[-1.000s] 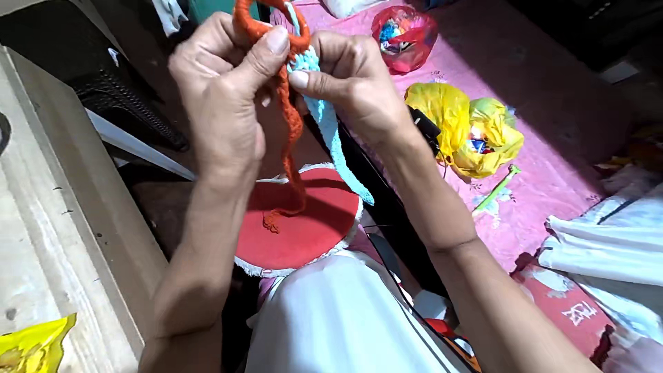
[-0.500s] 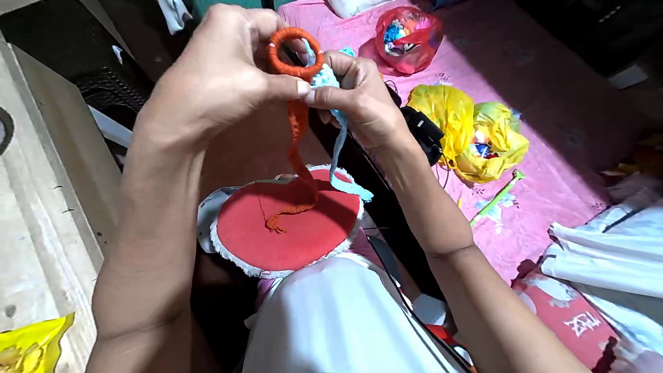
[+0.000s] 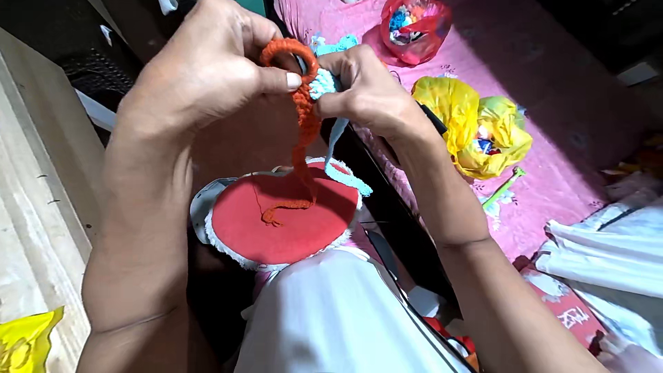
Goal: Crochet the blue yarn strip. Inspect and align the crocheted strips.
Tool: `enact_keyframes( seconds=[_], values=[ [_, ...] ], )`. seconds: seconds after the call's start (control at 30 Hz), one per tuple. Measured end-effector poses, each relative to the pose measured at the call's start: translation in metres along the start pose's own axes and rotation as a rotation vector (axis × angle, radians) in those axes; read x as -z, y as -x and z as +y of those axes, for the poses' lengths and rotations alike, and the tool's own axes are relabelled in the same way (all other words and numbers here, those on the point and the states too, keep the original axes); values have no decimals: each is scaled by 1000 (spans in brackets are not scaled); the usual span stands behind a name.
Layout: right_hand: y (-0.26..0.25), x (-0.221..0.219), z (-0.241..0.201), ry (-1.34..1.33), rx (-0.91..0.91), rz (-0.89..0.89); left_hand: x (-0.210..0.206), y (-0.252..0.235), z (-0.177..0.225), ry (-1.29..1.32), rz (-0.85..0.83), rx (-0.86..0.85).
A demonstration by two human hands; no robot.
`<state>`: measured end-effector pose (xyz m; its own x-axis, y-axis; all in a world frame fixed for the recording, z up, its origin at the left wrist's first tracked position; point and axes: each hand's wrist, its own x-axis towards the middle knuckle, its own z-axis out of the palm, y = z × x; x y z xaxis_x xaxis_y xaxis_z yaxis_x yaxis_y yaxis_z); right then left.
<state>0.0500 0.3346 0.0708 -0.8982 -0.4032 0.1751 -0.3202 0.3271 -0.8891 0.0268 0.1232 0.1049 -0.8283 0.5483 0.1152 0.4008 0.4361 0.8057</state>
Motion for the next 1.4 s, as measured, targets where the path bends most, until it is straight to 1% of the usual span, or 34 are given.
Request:
enact_keyframes(
  seconds=[0.07, 0.1, 0.17, 0.23, 0.33, 0.47, 0.6, 0.67, 0.73, 0.87, 0.97, 1.07, 1.13, 1.23, 1.3, 1.4],
  values=[
    [-2, 1, -3, 144, 8, -27, 0, -1, 1, -9, -17, 15],
    [-3, 2, -2, 129, 27, -31, 0, 0, 2, 6, -13, 25],
    [-5, 2, 3, -78, 66, -31, 0, 2, 3, 70, 29, 25],
    [-2, 1, 5, -303, 62, -37, -2, 3, 0, 142, 79, -5],
    [1, -2, 4, -415, 52, -68, -5, 3, -1, 175, 143, -60],
    [1, -7, 10, -330, 99, 44, -2, 3, -3, 239, 130, -11],
    [0, -16, 19, -196, 163, 141, -9, 0, -11, 435, 113, -58],
    [-1, -22, 23, -231, 174, 220, -17, 1, -11, 494, 103, -77],
    [0, -29, 25, -320, 155, 257, -25, 2, -9, 513, 143, -92],
    [4, -32, 24, -442, 105, 257, -34, -4, -13, 491, 329, -93],
    [5, -27, 22, -450, 77, 228, -36, -4, -14, 483, 375, -87],
    [4, -24, 18, -450, 53, 210, -41, -4, -13, 467, 413, -116],
    [2, -24, 13, -424, 61, 233, -45, -6, -12, 473, 453, -136],
    [-3, -25, 10, -306, 57, 255, -52, -7, -9, 485, 517, -132],
    [-7, -23, 13, -228, 48, 258, -53, -7, -10, 467, 503, -134],
    [-12, -17, 14, -205, 22, 210, -40, -5, -14, 334, 358, -117]
  ],
)
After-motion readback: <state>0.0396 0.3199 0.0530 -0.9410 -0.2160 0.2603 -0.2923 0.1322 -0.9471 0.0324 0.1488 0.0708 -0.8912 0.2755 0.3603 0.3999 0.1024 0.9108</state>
